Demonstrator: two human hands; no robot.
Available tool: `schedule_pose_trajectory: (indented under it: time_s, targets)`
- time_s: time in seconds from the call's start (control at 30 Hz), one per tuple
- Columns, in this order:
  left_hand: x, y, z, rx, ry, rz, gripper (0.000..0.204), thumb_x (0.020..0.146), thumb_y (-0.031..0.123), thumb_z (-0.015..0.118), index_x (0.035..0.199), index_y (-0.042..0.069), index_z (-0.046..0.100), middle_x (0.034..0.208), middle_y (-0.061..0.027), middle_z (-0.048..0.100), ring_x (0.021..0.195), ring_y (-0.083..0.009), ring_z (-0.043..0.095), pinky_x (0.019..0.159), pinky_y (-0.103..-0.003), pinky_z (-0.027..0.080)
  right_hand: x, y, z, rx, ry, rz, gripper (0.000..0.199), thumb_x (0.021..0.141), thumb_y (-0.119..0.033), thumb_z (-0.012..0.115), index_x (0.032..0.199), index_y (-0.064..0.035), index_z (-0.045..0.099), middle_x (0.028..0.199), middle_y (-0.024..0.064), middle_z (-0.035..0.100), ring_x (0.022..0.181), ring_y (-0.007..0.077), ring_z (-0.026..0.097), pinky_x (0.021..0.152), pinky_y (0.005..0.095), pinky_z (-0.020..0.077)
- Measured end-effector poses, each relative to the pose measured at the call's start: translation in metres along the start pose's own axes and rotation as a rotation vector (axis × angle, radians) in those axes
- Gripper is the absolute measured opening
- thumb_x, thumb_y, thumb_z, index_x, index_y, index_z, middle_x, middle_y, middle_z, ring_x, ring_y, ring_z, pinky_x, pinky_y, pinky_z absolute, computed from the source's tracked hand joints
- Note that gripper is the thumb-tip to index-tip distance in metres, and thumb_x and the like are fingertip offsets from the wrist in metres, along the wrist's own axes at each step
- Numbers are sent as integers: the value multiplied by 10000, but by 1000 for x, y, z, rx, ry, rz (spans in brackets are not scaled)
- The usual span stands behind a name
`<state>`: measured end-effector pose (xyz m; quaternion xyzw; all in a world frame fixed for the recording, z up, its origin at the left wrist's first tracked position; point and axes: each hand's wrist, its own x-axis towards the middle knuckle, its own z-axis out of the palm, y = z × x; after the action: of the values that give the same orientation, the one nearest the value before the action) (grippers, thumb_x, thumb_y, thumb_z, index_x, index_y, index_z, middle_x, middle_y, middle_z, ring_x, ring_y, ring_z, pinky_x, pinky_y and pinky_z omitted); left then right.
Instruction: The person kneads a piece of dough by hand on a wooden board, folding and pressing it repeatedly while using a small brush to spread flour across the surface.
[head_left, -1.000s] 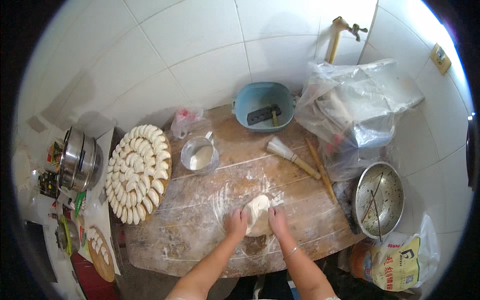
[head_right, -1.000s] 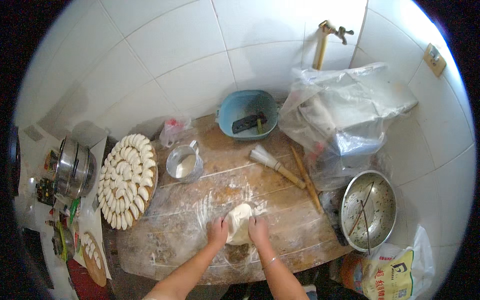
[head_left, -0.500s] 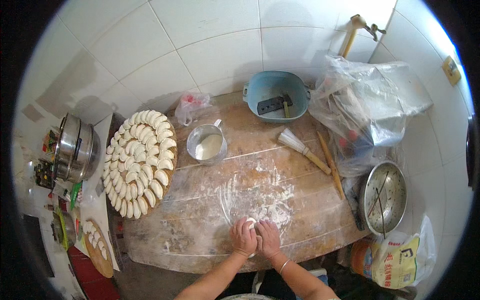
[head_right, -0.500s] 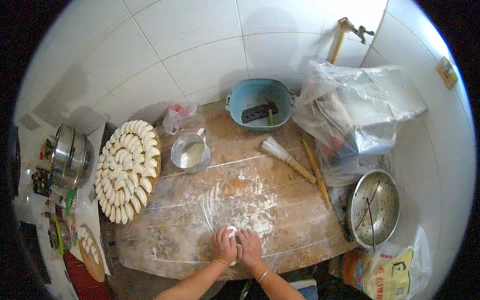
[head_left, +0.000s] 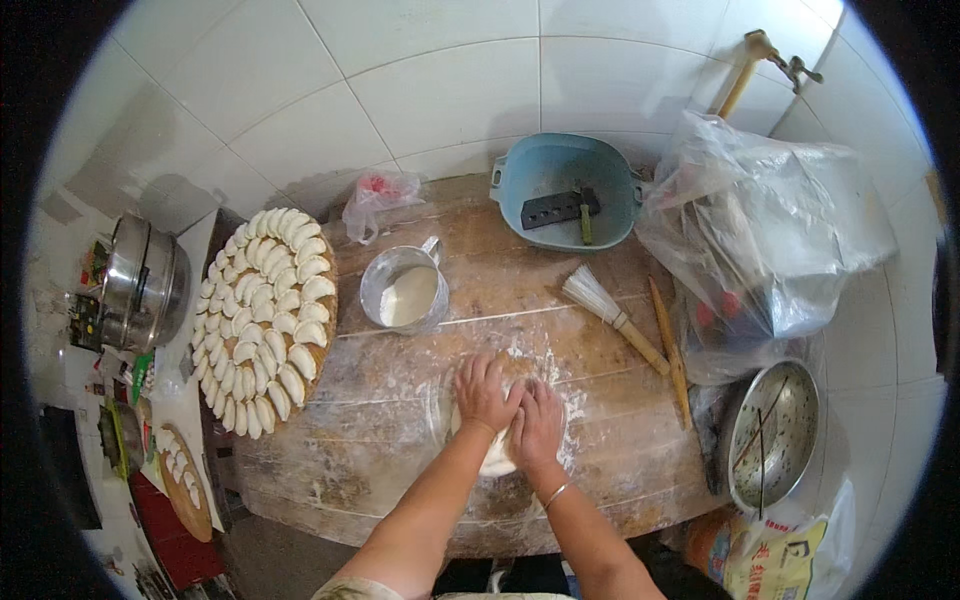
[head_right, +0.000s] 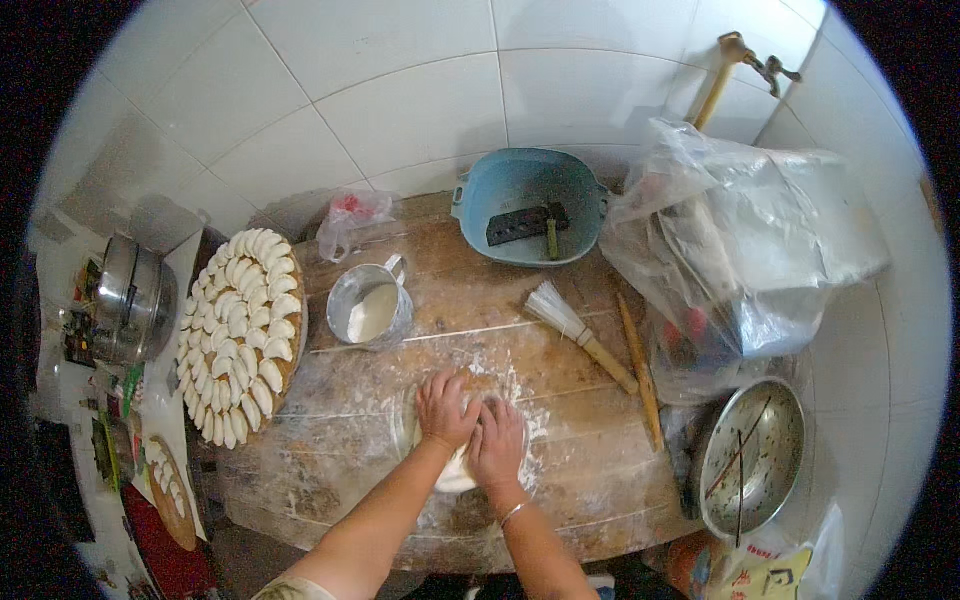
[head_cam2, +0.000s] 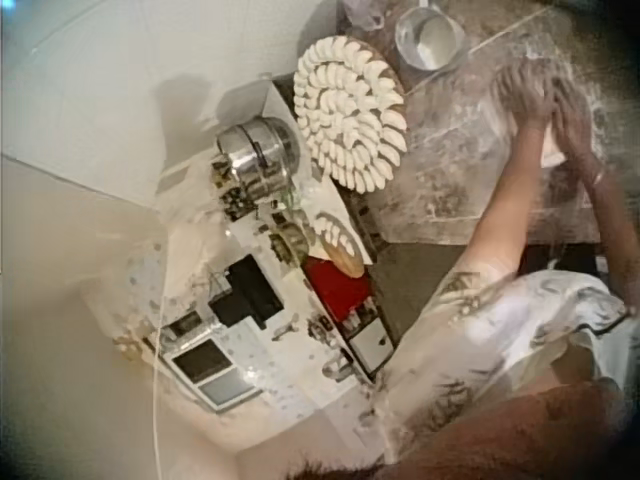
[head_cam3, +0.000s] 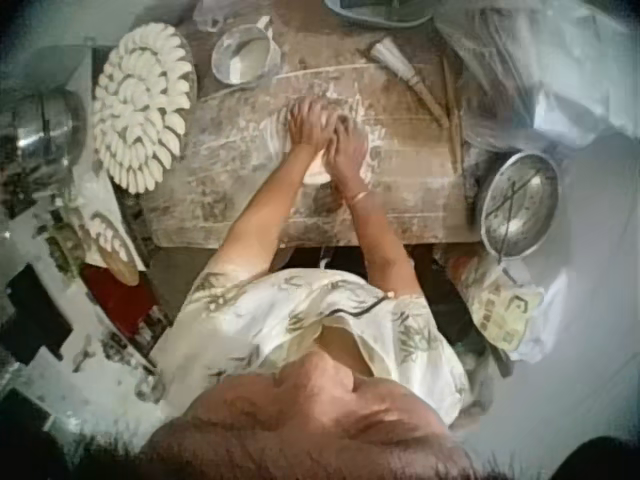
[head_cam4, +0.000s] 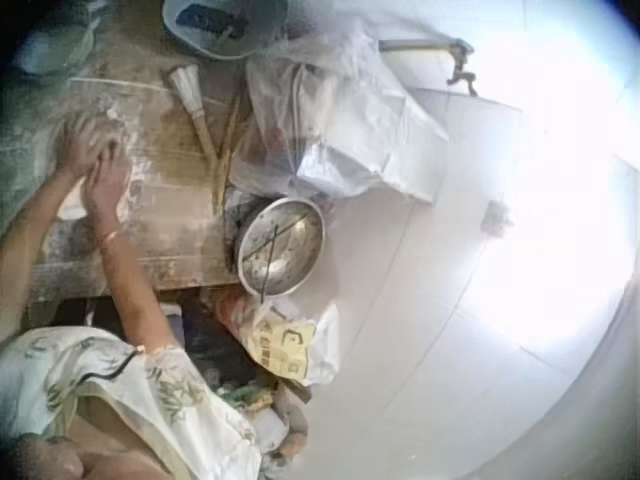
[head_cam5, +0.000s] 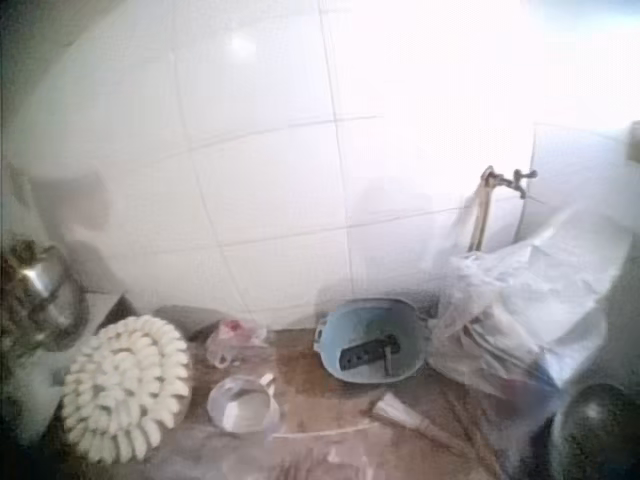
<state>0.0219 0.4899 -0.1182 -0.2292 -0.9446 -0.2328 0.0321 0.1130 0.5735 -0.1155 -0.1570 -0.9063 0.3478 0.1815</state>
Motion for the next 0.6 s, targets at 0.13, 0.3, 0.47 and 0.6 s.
schedule_pose_trajectory:
  time_s: [0.13,0.3,0.47,0.6]
  targets:
    - [2,14,-26,42,-118,-19,407,845,326,589,1180,96,602,1279,-137,526,1243,-351,427,1020,-514,325,1,7,7,5,21,-29,273,892,-161,529,1101,9,570,1277,276,502,1186,463,450,1042,520,325]
    - [-54,27,-78,-145,-355,-93,283,883,230,536,1104,84,635,1212,-115,581,1108,-307,537,924,-453,425,-38,-4,-24,414,-183,284,260,966,-211,474,967,31,569,1003,229,587,914,350,571,838,410,450]
    - [-75,19,-65,43,-115,60,227,852,196,520,989,70,650,1093,-146,617,1052,-318,552,898,-486,413,-80,-66,-18,539,146,594,272,988,-220,449,970,24,568,818,162,580,794,253,560,740,355,449]
    - [-115,-5,-72,-293,-257,259,254,835,216,525,984,50,647,1113,-129,613,1057,-334,540,932,-499,380,-103,-44,-16,353,131,433,218,964,-170,456,1009,11,568,899,170,602,843,302,569,812,405,433]
